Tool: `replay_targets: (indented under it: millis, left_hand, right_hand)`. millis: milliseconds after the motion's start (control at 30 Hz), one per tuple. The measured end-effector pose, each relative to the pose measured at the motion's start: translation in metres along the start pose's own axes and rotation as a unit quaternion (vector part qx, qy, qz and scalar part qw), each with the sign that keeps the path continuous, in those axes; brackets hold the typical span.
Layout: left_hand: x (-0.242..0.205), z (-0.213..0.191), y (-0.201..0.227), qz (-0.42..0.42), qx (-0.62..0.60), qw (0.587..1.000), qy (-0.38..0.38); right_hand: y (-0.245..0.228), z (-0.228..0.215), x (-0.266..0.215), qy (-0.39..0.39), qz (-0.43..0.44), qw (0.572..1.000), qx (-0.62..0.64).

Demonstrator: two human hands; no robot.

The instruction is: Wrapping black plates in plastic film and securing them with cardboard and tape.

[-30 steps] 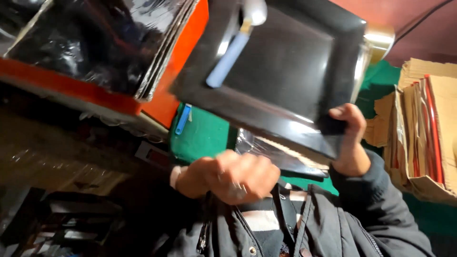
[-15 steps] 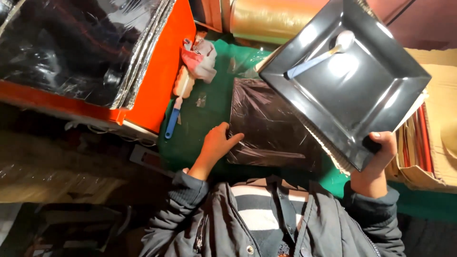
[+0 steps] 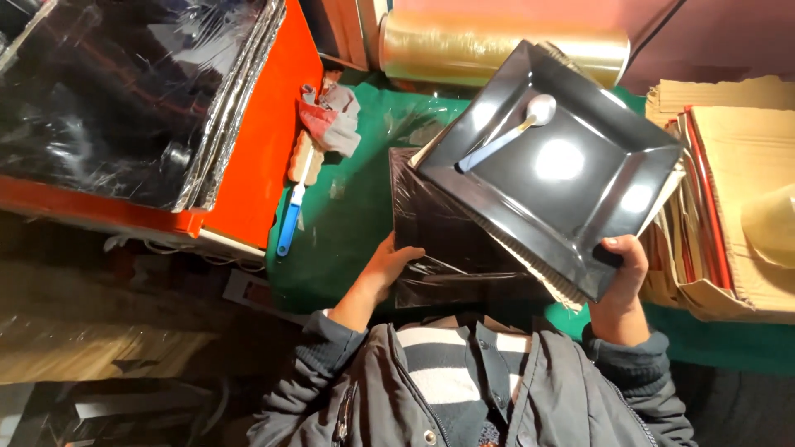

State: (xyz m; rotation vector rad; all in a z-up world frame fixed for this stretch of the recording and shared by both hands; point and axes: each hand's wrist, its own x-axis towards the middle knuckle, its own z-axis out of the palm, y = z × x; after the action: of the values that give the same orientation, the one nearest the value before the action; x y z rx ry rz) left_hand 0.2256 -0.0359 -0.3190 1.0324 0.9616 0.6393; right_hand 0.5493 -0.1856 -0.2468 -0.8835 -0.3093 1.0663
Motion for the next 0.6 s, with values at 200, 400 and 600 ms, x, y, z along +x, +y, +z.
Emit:
replay_targets:
  millis: [200,400,600]
  left_hand:
    - [-0.004,-0.032,-0.023,0.055,-0.081,0.995,0.009]
    - [-0.060,-0.077,0.021,0.086,-0.035,0.993,0.067]
    - [-0.115,-0.103,0.047,0.095,-0.007,0.990,0.106]
  right_hand:
    - [0.007,-0.007,0.010,0.012,0.043,0.999,-0.009]
    - [0.032,-0.048,0.034,-0.015,0.058,0.998,0.011]
    - [0.047,-0.056,0.049,-0.029,0.083,0.996,0.018]
